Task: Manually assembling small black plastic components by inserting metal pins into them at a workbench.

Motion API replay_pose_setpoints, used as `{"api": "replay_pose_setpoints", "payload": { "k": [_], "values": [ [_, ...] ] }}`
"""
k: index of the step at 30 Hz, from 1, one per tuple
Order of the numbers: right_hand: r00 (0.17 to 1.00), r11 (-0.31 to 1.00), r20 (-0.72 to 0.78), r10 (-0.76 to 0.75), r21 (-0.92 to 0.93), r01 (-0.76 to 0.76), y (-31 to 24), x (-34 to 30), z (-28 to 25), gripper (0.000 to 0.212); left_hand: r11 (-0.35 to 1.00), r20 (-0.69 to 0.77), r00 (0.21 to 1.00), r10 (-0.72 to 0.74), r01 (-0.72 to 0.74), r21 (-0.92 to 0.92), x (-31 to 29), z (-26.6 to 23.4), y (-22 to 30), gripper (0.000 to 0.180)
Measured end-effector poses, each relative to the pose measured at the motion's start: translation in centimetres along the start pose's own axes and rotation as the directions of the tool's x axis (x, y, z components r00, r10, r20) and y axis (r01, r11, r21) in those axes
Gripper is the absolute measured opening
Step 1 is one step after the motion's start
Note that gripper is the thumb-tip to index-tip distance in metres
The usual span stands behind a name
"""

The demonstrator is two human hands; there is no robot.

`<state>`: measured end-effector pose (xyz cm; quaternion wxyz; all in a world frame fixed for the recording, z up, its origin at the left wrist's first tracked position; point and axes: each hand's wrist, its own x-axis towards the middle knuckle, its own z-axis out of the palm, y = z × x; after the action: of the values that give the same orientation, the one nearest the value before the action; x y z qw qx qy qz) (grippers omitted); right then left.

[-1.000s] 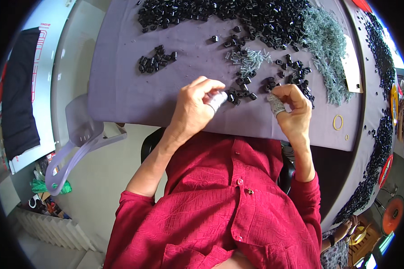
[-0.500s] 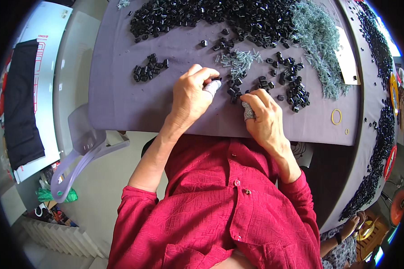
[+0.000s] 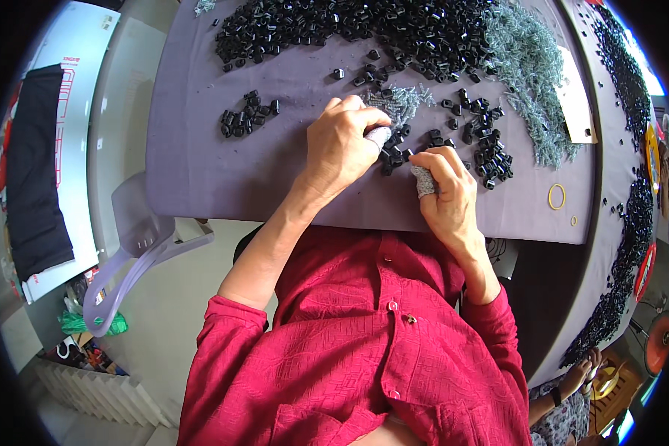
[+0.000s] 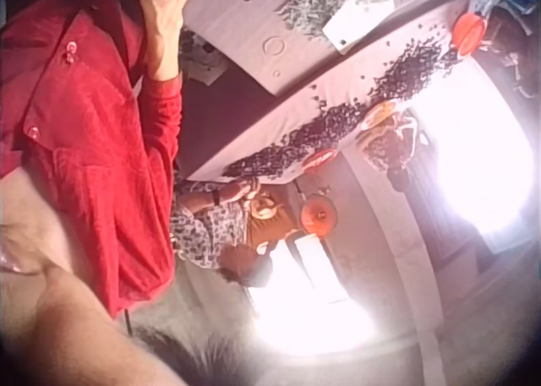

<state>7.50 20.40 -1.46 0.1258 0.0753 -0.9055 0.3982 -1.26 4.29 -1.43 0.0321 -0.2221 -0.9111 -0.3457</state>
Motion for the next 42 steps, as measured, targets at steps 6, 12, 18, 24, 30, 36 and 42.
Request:
{"api": "replay_pose_setpoints", "payload": {
  "k": [6, 12, 18, 24, 30, 36, 42],
  "values": [
    [0.999, 0.999, 0.008, 0.045, 0.003, -0.045, 0.2, -1.1, -0.6, 0.042, 0.949, -0.031, 0.994, -0.103, 0.089, -0.303, -0.1, -0.4, -1.8, 0.012],
    [1.000, 1.000, -0.009, -0.002, -0.001, 0.002, 0.5, -1.2, -0.3, 0.044, 0.959, -0.090, 0.989, -0.119, 0.091, -0.269, -2.6, -2.2, -1.1, 0.008],
    [0.978, 0.977, 0.021, -0.206, -0.049, 0.207, -0.1, -0.3, 0.9, 0.045, 0.972, -0.029, 0.999, 0.032, -0.038, -0.231, -6.1, -0.7, 1.5, 0.023],
    [0.981, 0.982, 0.070, -0.181, -0.033, 0.184, 0.5, -1.2, 0.6, 0.044, 0.994, 0.036, 0.997, 0.073, -0.069, -0.086, -6.7, 0.1, 1.7, 0.033],
    [0.988, 0.987, 0.025, -0.155, 0.045, 0.154, 0.8, -1.1, 0.8, 0.044, 0.988, -0.003, 0.990, 0.139, -0.139, -0.067, -7.0, 0.2, 1.1, 0.026],
    [0.983, 0.983, 0.021, -0.183, 0.026, 0.183, 0.0, 0.1, 1.3, 0.046, 0.996, -0.015, 0.997, 0.079, -0.079, -0.044, -6.5, -0.2, 0.9, 0.030],
    [0.985, 0.984, -0.007, -0.173, 0.046, 0.174, 0.2, 0.0, 1.4, 0.044, 0.983, -0.112, 0.993, 0.027, -0.047, -0.179, -4.9, -1.4, -0.3, 0.022]
  ]
}}
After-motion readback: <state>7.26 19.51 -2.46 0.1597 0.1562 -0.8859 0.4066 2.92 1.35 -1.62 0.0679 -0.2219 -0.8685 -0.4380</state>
